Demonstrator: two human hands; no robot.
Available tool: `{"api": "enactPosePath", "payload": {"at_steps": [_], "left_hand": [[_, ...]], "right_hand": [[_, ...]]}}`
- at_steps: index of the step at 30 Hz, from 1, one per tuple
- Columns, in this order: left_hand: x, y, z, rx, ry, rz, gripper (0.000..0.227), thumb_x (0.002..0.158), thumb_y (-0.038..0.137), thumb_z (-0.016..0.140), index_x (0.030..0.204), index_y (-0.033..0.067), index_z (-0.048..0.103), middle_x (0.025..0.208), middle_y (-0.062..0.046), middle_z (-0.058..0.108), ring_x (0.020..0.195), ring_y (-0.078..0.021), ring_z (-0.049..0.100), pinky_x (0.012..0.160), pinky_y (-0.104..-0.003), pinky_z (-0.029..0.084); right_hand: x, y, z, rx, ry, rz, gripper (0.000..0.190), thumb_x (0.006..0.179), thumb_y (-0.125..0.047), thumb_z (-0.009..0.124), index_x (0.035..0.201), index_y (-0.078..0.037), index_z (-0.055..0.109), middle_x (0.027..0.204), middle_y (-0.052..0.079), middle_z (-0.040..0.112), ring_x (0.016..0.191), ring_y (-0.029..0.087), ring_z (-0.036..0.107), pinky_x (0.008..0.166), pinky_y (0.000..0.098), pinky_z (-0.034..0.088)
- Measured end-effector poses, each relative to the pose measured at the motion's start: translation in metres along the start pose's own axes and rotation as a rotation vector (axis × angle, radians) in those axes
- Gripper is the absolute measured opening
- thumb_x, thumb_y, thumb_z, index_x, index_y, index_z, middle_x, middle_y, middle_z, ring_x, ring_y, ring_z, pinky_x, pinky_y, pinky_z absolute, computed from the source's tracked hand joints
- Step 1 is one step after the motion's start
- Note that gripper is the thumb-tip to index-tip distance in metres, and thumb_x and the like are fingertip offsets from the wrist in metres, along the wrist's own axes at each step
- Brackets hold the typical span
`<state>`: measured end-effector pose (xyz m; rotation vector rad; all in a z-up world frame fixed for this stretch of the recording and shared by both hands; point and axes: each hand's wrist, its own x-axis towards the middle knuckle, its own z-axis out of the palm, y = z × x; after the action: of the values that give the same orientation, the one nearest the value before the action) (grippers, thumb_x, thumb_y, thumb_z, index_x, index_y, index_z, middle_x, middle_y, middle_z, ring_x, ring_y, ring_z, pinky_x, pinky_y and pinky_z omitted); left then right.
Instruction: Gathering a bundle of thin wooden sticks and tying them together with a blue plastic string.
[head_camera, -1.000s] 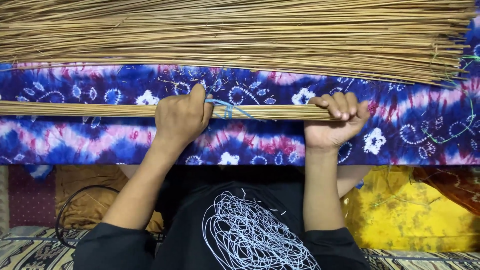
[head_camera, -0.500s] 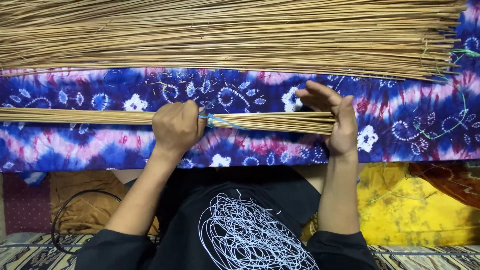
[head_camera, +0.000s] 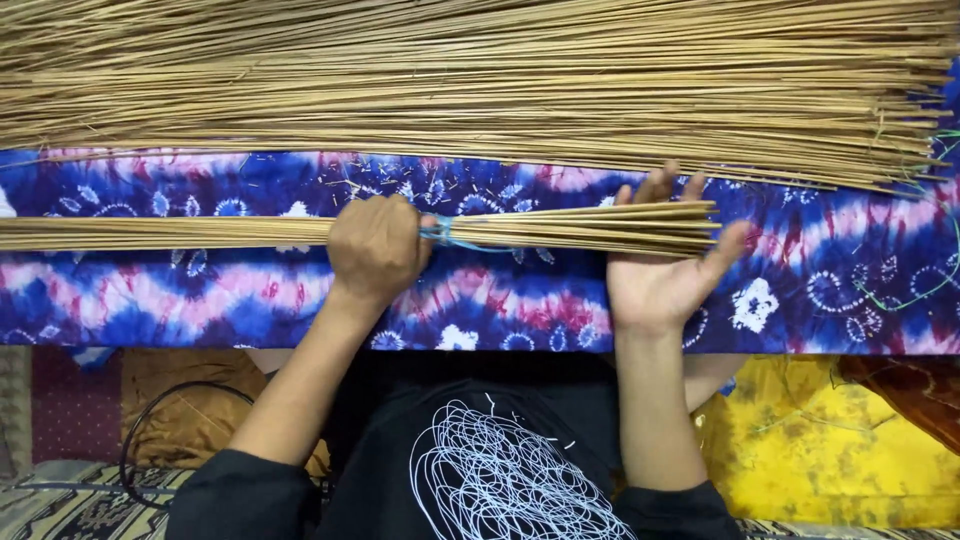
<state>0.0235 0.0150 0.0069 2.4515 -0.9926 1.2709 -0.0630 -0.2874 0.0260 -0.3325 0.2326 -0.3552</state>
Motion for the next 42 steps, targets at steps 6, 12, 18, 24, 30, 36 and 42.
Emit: {"api": "enactPosePath", "payload": {"at_steps": [6,12,18,24,30,36,42], "left_hand": [[0.006,0.009,-0.002,-0.120,-0.052,-0.087,0.044,0.108,0.033,0.043,0.068,0.0132,0.047,0.056,-0.003,0.037,0.045,-0.0253,0.047,0.047,-0.037,0.043],[0.025,0.007,-0.035,-0.399,-0.742,-0.494,0.032,0.106,0.034,0.044,0.092,0.0061,0.049,0.065,-0.026,0.065,0.070,-0.0528,0.069,0.068,-0.062,0.050],[0.065,-0.001,-0.058,-0.463,-1.092,-0.480,0.029,0.102,0.030,0.041,0.095,0.0048,0.054,0.077,-0.031,0.071,0.085,-0.0584,0.070,0.079,-0.063,0.050],[0.020,0.010,-0.036,-0.305,-0.785,-0.408,0.025,0.102,0.034,0.042,0.090,0.0130,0.047,0.057,-0.018,0.063,0.066,-0.0430,0.072,0.065,-0.053,0.053],[0.018,0.016,-0.043,-0.257,-0.504,-0.270,0.026,0.102,0.033,0.050,0.085,0.0124,0.050,0.051,-0.013,0.059,0.057,-0.0361,0.070,0.057,-0.046,0.054],[0.035,0.027,-0.054,-0.278,-0.263,-0.153,0.021,0.089,0.016,0.069,0.084,0.0089,0.050,0.071,-0.008,0.054,0.062,-0.0237,0.050,0.062,-0.037,0.041],[0.044,0.034,-0.049,-0.670,-0.375,-0.534,0.015,0.100,0.012,0.050,0.089,0.0052,0.058,0.073,-0.006,0.058,0.072,-0.0230,0.052,0.065,-0.038,0.042]], "right_hand": [[0.032,-0.014,-0.043,-0.074,-0.201,0.039,0.025,0.104,-0.048,0.055,0.101,-0.033,0.075,0.060,-0.017,0.035,0.060,-0.001,0.038,0.085,0.0244,0.044],[0.036,-0.016,-0.045,0.014,-0.223,0.073,0.044,0.104,-0.045,0.047,0.065,-0.025,0.048,0.052,-0.013,0.039,0.052,0.001,0.044,0.082,0.0228,0.047],[0.025,-0.015,-0.020,-0.015,-0.388,0.062,0.050,0.105,-0.047,0.040,0.060,-0.026,0.044,0.047,-0.013,0.035,0.046,0.000,0.037,0.071,0.0175,0.043],[0.024,-0.018,-0.019,-0.071,-0.468,0.057,0.052,0.103,-0.048,0.038,0.056,-0.027,0.040,0.042,-0.012,0.031,0.040,0.002,0.032,0.065,0.0175,0.041],[0.028,-0.020,-0.028,-0.073,-0.518,0.042,0.051,0.102,-0.047,0.039,0.055,-0.027,0.040,0.042,-0.012,0.031,0.039,0.001,0.031,0.061,0.0171,0.038],[0.020,-0.011,-0.011,0.181,-0.423,-0.008,0.049,0.101,-0.035,0.039,0.054,-0.020,0.042,0.042,-0.009,0.031,0.039,0.005,0.027,0.051,0.0214,0.031],[0.021,-0.011,-0.009,0.185,-0.408,-0.010,0.050,0.102,-0.034,0.037,0.054,-0.020,0.041,0.042,-0.008,0.032,0.038,0.006,0.026,0.051,0.0224,0.031]]}}
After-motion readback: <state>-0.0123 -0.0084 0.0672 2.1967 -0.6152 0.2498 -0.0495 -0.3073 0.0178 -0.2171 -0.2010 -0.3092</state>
